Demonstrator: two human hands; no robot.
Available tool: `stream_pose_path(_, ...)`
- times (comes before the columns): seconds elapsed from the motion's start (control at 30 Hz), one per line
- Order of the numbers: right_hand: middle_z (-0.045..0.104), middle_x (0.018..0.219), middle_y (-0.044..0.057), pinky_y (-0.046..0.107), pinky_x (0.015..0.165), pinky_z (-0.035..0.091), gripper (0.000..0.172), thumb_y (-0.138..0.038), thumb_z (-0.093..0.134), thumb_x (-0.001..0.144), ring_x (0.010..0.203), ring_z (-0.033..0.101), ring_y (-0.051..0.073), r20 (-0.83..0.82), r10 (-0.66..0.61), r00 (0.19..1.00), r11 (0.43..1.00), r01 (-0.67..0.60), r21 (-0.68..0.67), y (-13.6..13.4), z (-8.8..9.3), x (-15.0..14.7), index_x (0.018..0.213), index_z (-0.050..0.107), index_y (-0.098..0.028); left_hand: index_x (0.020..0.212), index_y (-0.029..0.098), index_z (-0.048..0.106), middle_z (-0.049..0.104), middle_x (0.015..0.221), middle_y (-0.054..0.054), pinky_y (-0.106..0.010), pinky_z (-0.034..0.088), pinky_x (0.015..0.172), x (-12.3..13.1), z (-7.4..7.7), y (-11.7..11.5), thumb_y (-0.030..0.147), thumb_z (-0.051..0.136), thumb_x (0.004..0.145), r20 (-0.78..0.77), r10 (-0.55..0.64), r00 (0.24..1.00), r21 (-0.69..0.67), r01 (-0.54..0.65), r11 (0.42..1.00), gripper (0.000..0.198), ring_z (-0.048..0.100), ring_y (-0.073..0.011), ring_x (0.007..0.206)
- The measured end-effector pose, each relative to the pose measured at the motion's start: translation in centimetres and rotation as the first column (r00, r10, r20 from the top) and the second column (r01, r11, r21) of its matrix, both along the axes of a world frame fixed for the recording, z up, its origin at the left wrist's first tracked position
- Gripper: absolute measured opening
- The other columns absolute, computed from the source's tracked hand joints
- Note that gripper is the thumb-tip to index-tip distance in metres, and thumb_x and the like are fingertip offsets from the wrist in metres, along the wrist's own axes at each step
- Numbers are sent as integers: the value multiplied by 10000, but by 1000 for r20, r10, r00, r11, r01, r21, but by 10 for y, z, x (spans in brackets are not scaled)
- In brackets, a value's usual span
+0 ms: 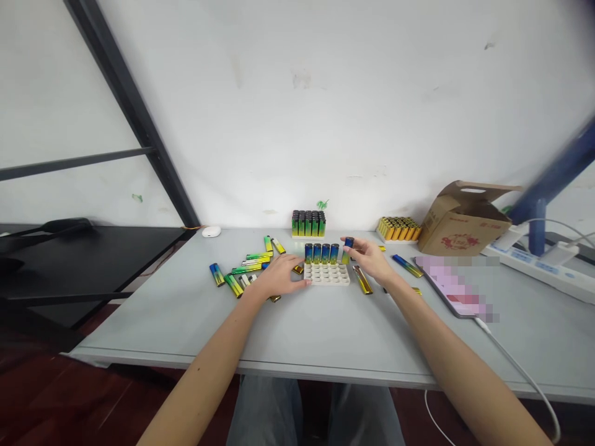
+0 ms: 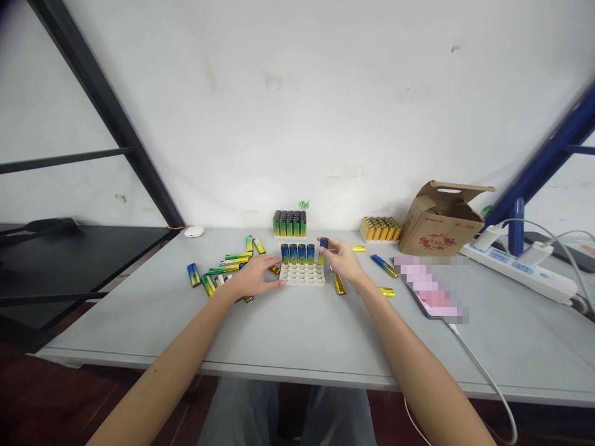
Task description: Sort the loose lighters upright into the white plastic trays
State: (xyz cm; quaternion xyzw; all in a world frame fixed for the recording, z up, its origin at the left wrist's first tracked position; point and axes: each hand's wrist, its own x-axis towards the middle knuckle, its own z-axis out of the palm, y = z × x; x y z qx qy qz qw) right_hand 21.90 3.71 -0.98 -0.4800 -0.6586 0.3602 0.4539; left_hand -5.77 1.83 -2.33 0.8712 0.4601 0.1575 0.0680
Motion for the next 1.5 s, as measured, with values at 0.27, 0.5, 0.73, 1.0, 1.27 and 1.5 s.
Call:
stream_pose_path(0.27, 728, 969, 85, 393, 848, 515, 402, -480, 680, 754, 907, 663, 241, -9, 38, 999, 999, -38, 27, 1, -4, 0, 994, 695, -158, 1335, 158, 553, 558, 1359, -138, -460, 381, 1076, 1, 1, -1, 674, 506, 818, -1, -6, 1000, 4, 6, 1000, 731, 477, -337, 1280)
stream_pose_path(0.5, 698, 806, 54, 345, 751, 516, 389, -485, 642, 777, 750, 634, 193, 100, 5, 995, 993, -16, 115, 2, -3, 2, 954, 682, -140, 1353, 169, 536, 548, 1370, -132, -457, 377, 1078, 0, 0, 1, 682, 501, 819, -11, -12, 1000, -5, 12, 1000, 742, 471, -332, 1285)
stream_pose_path(0.73, 715, 938, 73, 375, 837, 513, 298, -366, 628, 804, 869, 649, 208, 229, 16, 973, 995, -38, 93, 3, -9, 1, 1023, 666, -168, 1349, 167, 540, 551, 1367, -135, -455, 380, 1077, 1, 0, 0, 655, 519, 823, -8, -11, 1000, 1, 11, 1000, 717, 470, -331, 1287)
stream_pose_path(1.0, 645, 1214, 98, 403, 926, 497, 602, -209, 589, 749, 1125, 593, 236, 291, -57, 955, 973, -12, 229, 15, -7, 44, 1341, 478, -208, 1352, 155, 539, 549, 1368, -139, -460, 380, 1079, -1, -1, 1, 685, 494, 822, -3, -10, 1000, 4, 10, 1000, 751, 469, -337, 1283)
stream_pose_path(1.27, 608, 1245, 201, 489, 968, 450, 492, -187, 523, 773, 1157, 573, 349, 623, -511, 592, 842, 492, 223, 25, -16, 86, 1258, 553, -106, 1377, 168, 506, 538, 1386, -132, -455, 374, 1085, 0, 1, -1, 684, 487, 824, -13, -3, 1000, -4, 3, 1000, 756, 467, -334, 1293)
stream_pose_path(1.5, 532, 1348, 208, 425, 985, 449, 585, -134, 515, 774, 1203, 551, 316, 737, -385, 556, 901, 400, 169, 24, -22, 85, 1357, 472, -104, 1392, 181, 483, 525, 1404, -126, -445, 361, 1097, 0, 1, -1, 677, 495, 822, -14, -2, 1000, -14, 2, 1000, 756, 455, -325, 1310)
